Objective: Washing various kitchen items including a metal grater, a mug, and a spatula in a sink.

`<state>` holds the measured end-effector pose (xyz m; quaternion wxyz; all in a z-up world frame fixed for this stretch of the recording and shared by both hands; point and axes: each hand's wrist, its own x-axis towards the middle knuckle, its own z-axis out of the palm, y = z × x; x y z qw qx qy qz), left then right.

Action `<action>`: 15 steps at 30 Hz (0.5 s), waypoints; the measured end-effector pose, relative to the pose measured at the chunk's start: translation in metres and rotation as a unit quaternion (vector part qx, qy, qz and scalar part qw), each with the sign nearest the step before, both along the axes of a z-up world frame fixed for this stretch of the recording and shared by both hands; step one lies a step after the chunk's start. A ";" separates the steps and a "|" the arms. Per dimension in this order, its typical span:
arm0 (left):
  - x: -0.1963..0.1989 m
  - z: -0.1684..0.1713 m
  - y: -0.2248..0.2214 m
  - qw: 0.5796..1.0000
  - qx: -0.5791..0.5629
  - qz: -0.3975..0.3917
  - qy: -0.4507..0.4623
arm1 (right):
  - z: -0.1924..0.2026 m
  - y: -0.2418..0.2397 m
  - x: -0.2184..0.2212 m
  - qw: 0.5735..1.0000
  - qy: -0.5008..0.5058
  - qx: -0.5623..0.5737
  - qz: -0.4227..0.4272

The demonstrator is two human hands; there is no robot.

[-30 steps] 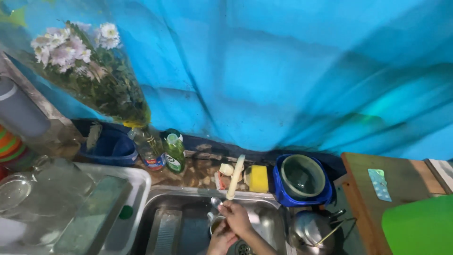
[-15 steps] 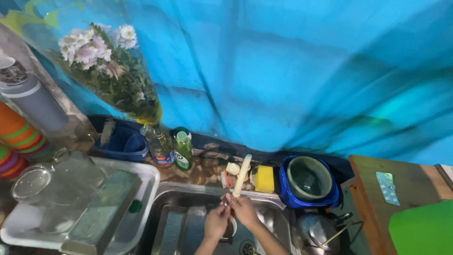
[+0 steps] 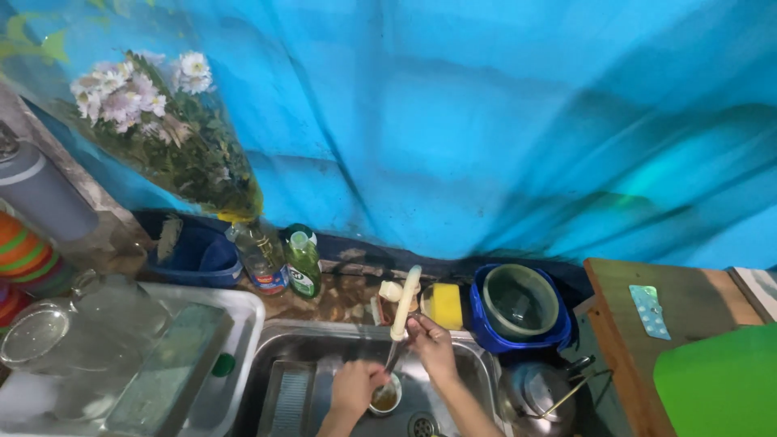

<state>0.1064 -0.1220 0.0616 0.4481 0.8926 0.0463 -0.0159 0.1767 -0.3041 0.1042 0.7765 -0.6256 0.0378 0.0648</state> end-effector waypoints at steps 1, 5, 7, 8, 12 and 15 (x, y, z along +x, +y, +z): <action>-0.003 -0.022 0.009 0.998 0.056 -0.035 -0.005 | 0.006 0.005 -0.003 1.000 0.007 0.000 -0.011; 0.001 0.047 0.012 0.994 0.091 -0.049 0.022 | -0.014 0.023 -0.003 1.000 0.021 0.018 0.015; 0.003 0.055 0.011 0.996 0.073 -0.008 0.051 | -0.033 0.033 -0.009 0.998 0.000 0.005 0.065; 0.009 0.045 0.019 0.996 0.073 -0.005 0.049 | -0.037 0.035 -0.009 0.998 -0.002 0.005 0.068; 0.017 0.036 0.064 0.994 0.023 0.098 0.053 | -0.085 0.034 -0.017 0.973 -0.013 -0.219 0.071; 0.050 0.016 0.152 0.957 -0.209 0.185 -0.074 | -0.171 0.016 -0.025 0.931 -0.066 -0.351 0.068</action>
